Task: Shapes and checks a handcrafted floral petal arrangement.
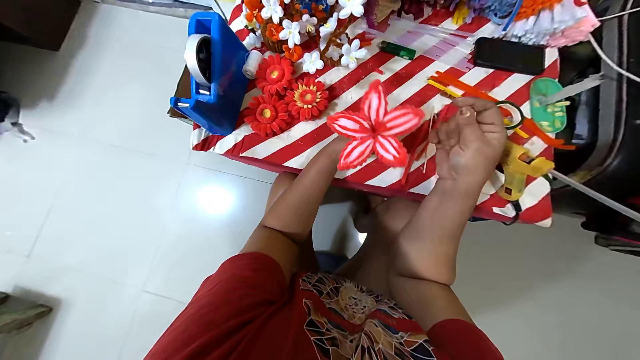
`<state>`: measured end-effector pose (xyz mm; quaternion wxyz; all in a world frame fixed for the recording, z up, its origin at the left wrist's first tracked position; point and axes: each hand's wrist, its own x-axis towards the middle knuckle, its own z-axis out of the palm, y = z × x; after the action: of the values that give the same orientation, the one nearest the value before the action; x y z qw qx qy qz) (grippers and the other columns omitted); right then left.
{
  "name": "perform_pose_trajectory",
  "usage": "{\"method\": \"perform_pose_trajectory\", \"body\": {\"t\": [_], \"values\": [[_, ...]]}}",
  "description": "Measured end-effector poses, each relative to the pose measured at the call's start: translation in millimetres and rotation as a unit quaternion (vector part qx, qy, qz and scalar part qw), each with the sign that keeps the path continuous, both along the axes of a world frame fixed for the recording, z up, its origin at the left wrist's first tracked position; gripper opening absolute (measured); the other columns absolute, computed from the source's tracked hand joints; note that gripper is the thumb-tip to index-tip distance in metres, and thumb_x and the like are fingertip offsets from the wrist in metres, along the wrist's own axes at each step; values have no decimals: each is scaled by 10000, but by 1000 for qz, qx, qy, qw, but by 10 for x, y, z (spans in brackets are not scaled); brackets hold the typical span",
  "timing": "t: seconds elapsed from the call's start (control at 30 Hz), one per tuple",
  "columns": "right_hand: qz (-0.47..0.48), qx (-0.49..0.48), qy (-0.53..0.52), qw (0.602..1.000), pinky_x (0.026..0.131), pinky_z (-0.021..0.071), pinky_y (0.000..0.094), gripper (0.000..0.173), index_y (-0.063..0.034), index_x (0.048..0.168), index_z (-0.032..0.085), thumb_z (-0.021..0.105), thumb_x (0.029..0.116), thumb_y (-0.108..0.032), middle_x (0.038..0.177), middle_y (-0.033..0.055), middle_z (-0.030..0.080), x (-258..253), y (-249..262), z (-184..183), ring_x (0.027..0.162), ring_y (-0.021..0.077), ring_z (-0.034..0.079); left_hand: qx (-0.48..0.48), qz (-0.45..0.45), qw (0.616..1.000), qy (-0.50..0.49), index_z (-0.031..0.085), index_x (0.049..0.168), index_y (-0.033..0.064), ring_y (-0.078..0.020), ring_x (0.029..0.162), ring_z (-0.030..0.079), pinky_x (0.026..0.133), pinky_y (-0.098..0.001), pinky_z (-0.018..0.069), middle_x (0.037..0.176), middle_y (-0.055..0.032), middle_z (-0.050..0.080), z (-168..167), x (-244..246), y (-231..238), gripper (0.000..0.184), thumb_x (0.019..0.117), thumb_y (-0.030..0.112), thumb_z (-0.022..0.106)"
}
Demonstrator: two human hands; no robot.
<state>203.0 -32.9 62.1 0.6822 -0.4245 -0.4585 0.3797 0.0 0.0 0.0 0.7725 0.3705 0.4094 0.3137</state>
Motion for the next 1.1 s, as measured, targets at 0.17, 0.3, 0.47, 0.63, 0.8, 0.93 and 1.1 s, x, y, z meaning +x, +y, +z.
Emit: {"method": "perform_pose_trajectory", "body": {"t": [0.17,0.3,0.47,0.63,0.8,0.93,1.1], "values": [[99,-83,-171,977,575,498,165,322,-75,1255,592,389,1091,-264,808,-126,636,114,-97,40,629,-36,566,46,-110,990,79,617,985,85,-46,748,634,721,-246,531,812,39,650,363,-63,-98,135,976,-32,550],[215,-82,-215,949,495,505,141,219,-54,1145,648,478,1066,-167,830,-49,671,56,-177,92,573,-22,581,50,-94,990,97,614,912,106,-45,702,638,687,-246,534,760,49,657,536,-50,-146,181,925,-73,592],[159,-65,-183,968,555,542,149,92,-57,1061,624,570,987,-50,815,-82,669,-41,-83,61,612,-21,611,382,29,922,54,589,1195,-91,-28,981,615,900,-180,497,1048,-88,660,296,143,-42,254,950,-23,595],[147,-132,-213,957,516,538,158,44,-50,980,610,638,955,-28,729,-51,658,-149,-92,71,561,-8,617,497,-33,805,323,718,1088,-92,-349,1057,679,983,-428,473,1056,-259,722,378,110,-181,251,914,87,694],[98,-116,-268,951,496,487,139,55,-58,907,616,634,940,-17,685,-58,604,-218,-119,71,523,-35,551,487,2,825,287,701,1081,-110,-289,1049,659,968,-356,463,1044,-237,715,340,146,-154,314,852,101,746],[67,-120,-308,941,532,491,158,51,-41,915,636,615,958,-57,724,-33,616,-288,-75,68,555,-29,555,454,-47,821,343,699,1121,-106,-347,1099,661,1005,-419,458,1097,-268,709,386,126,-186,269,927,80,679],[132,-139,-263,946,518,517,164,166,-45,994,613,551,1054,-187,720,-37,629,-197,-109,105,550,-1,590,462,-43,797,386,689,1156,-103,-391,1143,653,1034,-481,458,1146,-279,701,61,144,-84,285,973,106,626]]}}
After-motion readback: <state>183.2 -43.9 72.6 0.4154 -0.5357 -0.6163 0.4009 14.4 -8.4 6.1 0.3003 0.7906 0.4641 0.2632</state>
